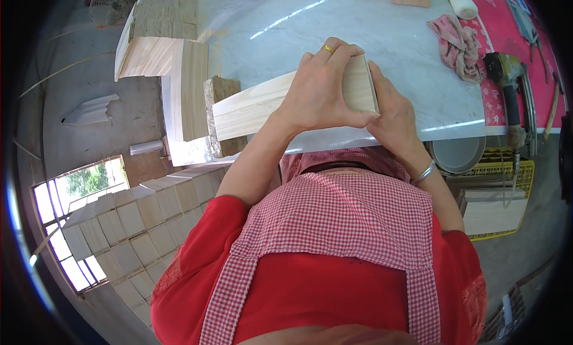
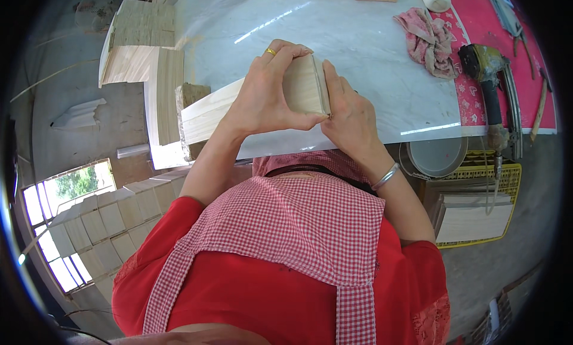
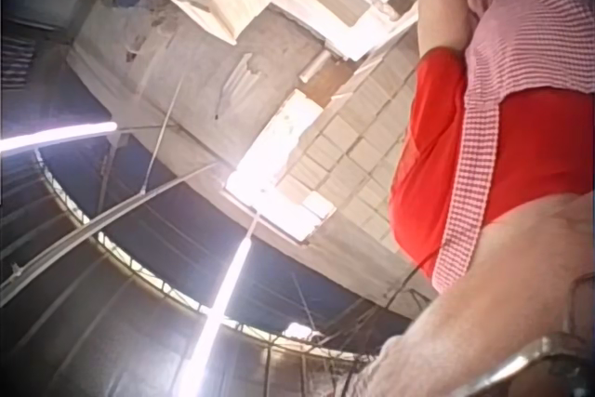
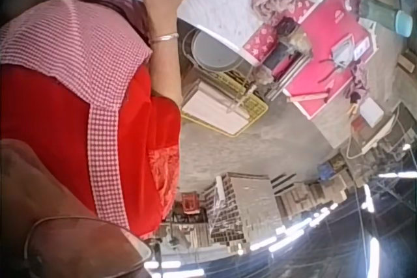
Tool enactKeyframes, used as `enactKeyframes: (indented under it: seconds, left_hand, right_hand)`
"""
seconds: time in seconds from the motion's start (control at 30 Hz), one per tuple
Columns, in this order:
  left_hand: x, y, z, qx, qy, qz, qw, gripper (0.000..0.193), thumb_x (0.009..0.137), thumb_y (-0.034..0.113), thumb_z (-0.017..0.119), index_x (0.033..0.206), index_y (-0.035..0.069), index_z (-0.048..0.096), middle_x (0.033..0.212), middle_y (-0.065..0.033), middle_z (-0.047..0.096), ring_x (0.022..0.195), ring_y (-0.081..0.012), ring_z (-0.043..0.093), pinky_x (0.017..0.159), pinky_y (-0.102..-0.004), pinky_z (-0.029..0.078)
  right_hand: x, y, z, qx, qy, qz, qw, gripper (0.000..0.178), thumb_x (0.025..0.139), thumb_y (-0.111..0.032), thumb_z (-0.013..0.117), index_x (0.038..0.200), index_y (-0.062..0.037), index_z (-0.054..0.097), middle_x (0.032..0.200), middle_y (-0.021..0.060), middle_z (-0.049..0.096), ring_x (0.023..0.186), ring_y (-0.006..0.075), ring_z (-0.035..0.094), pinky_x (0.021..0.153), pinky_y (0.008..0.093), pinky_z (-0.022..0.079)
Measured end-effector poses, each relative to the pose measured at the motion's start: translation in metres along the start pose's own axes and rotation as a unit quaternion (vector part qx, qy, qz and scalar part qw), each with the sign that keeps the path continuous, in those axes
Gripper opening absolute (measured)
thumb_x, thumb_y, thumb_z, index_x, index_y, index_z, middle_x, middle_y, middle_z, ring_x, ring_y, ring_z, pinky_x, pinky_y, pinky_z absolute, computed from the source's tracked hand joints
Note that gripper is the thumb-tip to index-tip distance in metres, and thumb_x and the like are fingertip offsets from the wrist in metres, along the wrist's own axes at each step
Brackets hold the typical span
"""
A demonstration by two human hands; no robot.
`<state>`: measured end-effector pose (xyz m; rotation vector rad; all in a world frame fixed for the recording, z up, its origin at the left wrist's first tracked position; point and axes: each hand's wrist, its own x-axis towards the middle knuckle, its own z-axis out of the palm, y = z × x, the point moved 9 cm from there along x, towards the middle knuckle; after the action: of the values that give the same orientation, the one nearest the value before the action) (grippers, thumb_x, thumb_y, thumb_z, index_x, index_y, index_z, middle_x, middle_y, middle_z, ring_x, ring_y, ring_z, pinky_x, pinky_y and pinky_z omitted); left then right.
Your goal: Assembling wooden boxes by applying glue to the edges and using a nail gun to secure the wooden panels together.
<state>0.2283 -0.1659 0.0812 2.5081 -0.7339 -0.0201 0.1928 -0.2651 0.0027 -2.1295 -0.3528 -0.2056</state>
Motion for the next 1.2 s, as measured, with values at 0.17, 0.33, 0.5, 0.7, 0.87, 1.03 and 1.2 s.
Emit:
enactKeyframes:
  seconds: [0.17,0.33,0.5,0.7,0.87,1.03,1.2]
  left_hand:
    - [0.001,-0.001,0.002,-0.003,-0.001,-0.001,1.0,0.085,0.049,0.035,0.086,0.119,0.001,0.054,0.114,-0.0153,0.057,0.098,-0.0338,0.058,0.086,-0.0421,0.046]
    - [0.001,-0.001,0.002,0.003,-0.003,-0.003,1.0,0.084,0.049,0.036,0.086,0.118,0.001,0.054,0.115,-0.015,0.057,0.099,-0.0335,0.058,0.086,-0.0422,0.045]
    - [0.001,0.0,0.003,0.011,-0.005,-0.012,1.0,0.084,0.048,0.036,0.086,0.118,0.002,0.054,0.115,-0.0147,0.057,0.099,-0.0334,0.058,0.087,-0.0423,0.044]
    - [0.0,-0.001,0.004,0.012,0.001,-0.006,1.0,0.084,0.048,0.036,0.086,0.118,0.003,0.053,0.114,-0.0141,0.057,0.098,-0.0324,0.058,0.085,-0.0414,0.043]
    - [0.0,0.001,0.004,0.02,0.009,-0.003,1.0,0.085,0.047,0.036,0.085,0.119,0.003,0.053,0.112,-0.0137,0.056,0.096,-0.0314,0.058,0.081,-0.04,0.042]
    - [0.001,-0.002,0.008,0.033,-0.003,-0.017,0.999,0.086,0.047,0.037,0.085,0.119,0.004,0.052,0.11,-0.0135,0.056,0.095,-0.0311,0.057,0.08,-0.0396,0.042]
    - [0.003,0.0,0.007,0.032,0.004,-0.006,0.999,0.086,0.047,0.037,0.086,0.118,0.003,0.053,0.109,-0.0138,0.055,0.095,-0.0319,0.057,0.08,-0.0404,0.043]
  right_hand:
    - [0.001,0.0,0.0,0.005,-0.002,0.003,1.0,0.088,0.066,0.0,0.071,0.145,-0.0022,0.033,0.099,0.0164,0.06,0.076,0.0363,0.064,0.063,0.0425,0.053]
    - [0.0,0.002,0.001,0.007,-0.001,0.007,1.0,0.087,0.066,0.0,0.071,0.145,-0.0021,0.034,0.099,0.0166,0.06,0.076,0.0362,0.064,0.063,0.0424,0.053]
    - [0.0,0.002,0.0,0.005,0.0,0.009,1.0,0.086,0.067,0.0,0.07,0.145,-0.0022,0.034,0.099,0.0165,0.06,0.077,0.0362,0.064,0.063,0.0424,0.053]
    - [0.0,0.002,0.001,0.004,0.0,0.012,1.0,0.084,0.068,0.0,0.07,0.145,-0.0022,0.035,0.099,0.0164,0.061,0.077,0.036,0.065,0.064,0.0424,0.053]
    - [0.0,0.001,0.0,0.012,0.003,0.013,1.0,0.084,0.068,-0.001,0.069,0.145,-0.0022,0.035,0.1,0.0164,0.061,0.079,0.0366,0.064,0.064,0.0427,0.053]
    - [-0.005,-0.001,-0.015,0.06,0.001,0.035,0.998,0.076,0.073,-0.003,0.071,0.142,-0.0021,0.04,0.103,0.0154,0.06,0.077,0.0288,0.064,0.064,0.0368,0.052]
    - [-0.034,-0.013,-0.029,0.143,0.032,0.041,0.988,0.066,0.074,-0.001,0.074,0.135,-0.0012,0.05,0.11,0.0144,0.057,0.079,0.0209,0.062,0.066,0.0304,0.053]
